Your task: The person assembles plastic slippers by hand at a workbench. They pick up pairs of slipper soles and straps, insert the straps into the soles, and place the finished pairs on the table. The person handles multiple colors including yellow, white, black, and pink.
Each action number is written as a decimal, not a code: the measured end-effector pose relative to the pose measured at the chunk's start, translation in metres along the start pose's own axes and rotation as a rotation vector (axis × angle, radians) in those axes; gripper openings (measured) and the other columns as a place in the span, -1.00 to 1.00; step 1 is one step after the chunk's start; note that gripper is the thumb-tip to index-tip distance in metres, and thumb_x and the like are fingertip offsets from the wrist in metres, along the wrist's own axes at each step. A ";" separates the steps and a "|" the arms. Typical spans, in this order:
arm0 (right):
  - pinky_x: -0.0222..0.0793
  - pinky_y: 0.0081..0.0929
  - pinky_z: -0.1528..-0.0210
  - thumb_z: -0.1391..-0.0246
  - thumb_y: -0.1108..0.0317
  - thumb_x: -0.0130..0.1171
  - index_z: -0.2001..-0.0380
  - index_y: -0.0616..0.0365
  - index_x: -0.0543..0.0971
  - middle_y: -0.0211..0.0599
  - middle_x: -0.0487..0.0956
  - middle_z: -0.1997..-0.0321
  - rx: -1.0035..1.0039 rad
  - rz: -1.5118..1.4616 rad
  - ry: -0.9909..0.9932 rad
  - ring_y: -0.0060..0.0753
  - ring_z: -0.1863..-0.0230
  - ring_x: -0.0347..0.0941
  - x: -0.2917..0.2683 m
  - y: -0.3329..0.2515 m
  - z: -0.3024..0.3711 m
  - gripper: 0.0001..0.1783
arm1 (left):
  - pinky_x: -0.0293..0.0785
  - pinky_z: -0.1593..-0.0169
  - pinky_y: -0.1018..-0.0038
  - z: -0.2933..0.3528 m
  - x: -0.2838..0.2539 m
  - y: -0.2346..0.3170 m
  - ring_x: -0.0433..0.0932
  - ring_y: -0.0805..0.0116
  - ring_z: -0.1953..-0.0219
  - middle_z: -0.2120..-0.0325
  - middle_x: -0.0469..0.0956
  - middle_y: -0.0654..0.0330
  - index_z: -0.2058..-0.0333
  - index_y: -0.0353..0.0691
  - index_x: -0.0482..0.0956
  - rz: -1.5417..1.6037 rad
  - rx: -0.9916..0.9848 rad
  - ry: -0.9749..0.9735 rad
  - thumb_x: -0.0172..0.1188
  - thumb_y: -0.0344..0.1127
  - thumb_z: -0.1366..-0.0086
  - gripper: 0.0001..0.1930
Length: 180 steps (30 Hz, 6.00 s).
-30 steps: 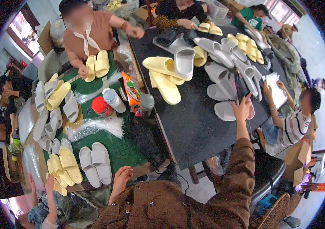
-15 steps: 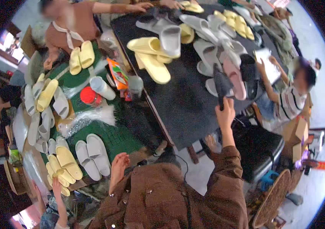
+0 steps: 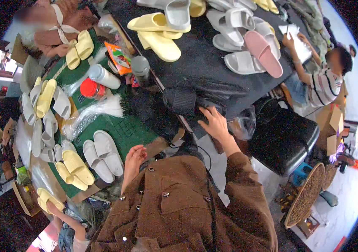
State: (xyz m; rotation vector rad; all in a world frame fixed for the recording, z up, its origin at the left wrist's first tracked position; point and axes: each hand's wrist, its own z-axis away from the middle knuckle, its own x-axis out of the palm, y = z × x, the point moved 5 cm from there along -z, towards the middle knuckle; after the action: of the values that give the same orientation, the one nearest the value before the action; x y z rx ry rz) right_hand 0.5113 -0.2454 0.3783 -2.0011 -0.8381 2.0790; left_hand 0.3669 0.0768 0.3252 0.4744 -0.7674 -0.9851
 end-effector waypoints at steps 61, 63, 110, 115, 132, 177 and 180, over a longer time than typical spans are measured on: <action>0.36 -0.14 0.40 0.04 0.09 0.20 0.62 0.43 0.48 0.13 0.49 0.61 0.373 -0.035 0.143 0.16 0.51 0.46 0.047 0.024 -0.043 -0.51 | 0.30 -0.11 0.22 -0.031 0.168 0.012 0.27 -0.02 -0.10 0.03 0.31 -0.01 0.09 -0.30 0.44 -1.010 0.989 -0.199 0.11 -0.57 -0.07 -0.64; 0.37 -0.06 0.33 0.05 0.04 0.18 0.55 0.43 0.51 0.19 0.51 0.51 0.440 0.063 0.034 0.24 0.41 0.46 0.050 0.027 -0.043 -0.49 | 0.25 -0.16 0.18 -0.029 0.171 0.010 0.21 -0.05 -0.17 -0.02 0.28 -0.04 0.05 -0.29 0.41 -1.043 0.999 -0.234 0.11 -0.55 -0.09 -0.61; 0.28 0.08 0.26 -0.08 -0.08 -0.08 0.59 0.49 0.48 0.29 0.49 0.48 0.215 0.311 0.027 0.30 0.37 0.43 0.054 0.033 -0.047 -0.33 | -0.13 -0.10 -0.44 0.016 -0.161 0.017 -0.18 -0.21 -0.32 -0.32 -0.14 0.10 -0.19 0.40 0.22 -1.495 0.477 1.046 0.18 -0.49 -0.05 -0.25; 0.31 0.06 0.25 -0.07 -0.07 -0.05 0.59 0.48 0.49 0.27 0.51 0.47 0.238 0.331 0.038 0.28 0.36 0.44 0.054 0.041 -0.046 -0.34 | -0.12 -0.10 -0.44 0.021 -0.186 0.037 -0.16 -0.15 -0.33 -0.32 -0.12 0.14 -0.19 0.42 0.22 -1.454 0.420 1.085 0.19 -0.45 -0.06 -0.26; 0.31 0.04 0.28 -0.07 -0.07 -0.02 0.65 0.41 0.46 0.20 0.50 0.51 0.282 0.313 0.021 0.24 0.40 0.44 0.056 0.041 -0.046 -0.37 | 0.06 -0.16 -0.24 0.065 -0.302 0.072 -0.07 -0.04 -0.33 -0.34 -0.17 0.23 -0.18 0.24 0.22 -1.666 0.106 1.200 0.22 -0.48 -0.01 -0.25; 0.38 -0.04 0.34 0.03 -0.10 0.12 0.68 0.37 0.49 0.13 0.52 0.56 0.277 0.224 0.066 0.18 0.48 0.47 0.041 0.016 -0.043 -0.39 | 0.39 0.03 0.30 0.006 0.052 0.047 0.46 0.10 0.07 0.08 0.42 -0.01 0.00 -0.29 0.42 -0.864 0.431 -0.186 -0.02 -0.28 -0.29 -0.66; 0.37 -0.07 0.37 0.04 -0.13 0.14 0.68 0.37 0.48 0.12 0.51 0.56 0.270 0.187 0.047 0.16 0.49 0.47 0.040 0.011 -0.045 -0.37 | 0.42 0.03 0.32 0.007 0.046 0.045 0.46 0.14 0.05 0.07 0.42 0.01 -0.01 -0.27 0.42 -0.824 0.424 -0.141 -0.01 -0.31 -0.29 -0.66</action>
State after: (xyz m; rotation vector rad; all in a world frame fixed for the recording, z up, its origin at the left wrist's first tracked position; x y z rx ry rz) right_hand 0.5528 -0.2228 0.3397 -2.0358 -0.3491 2.0972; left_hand 0.4018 0.0585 0.3759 1.1543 -0.9322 -1.6353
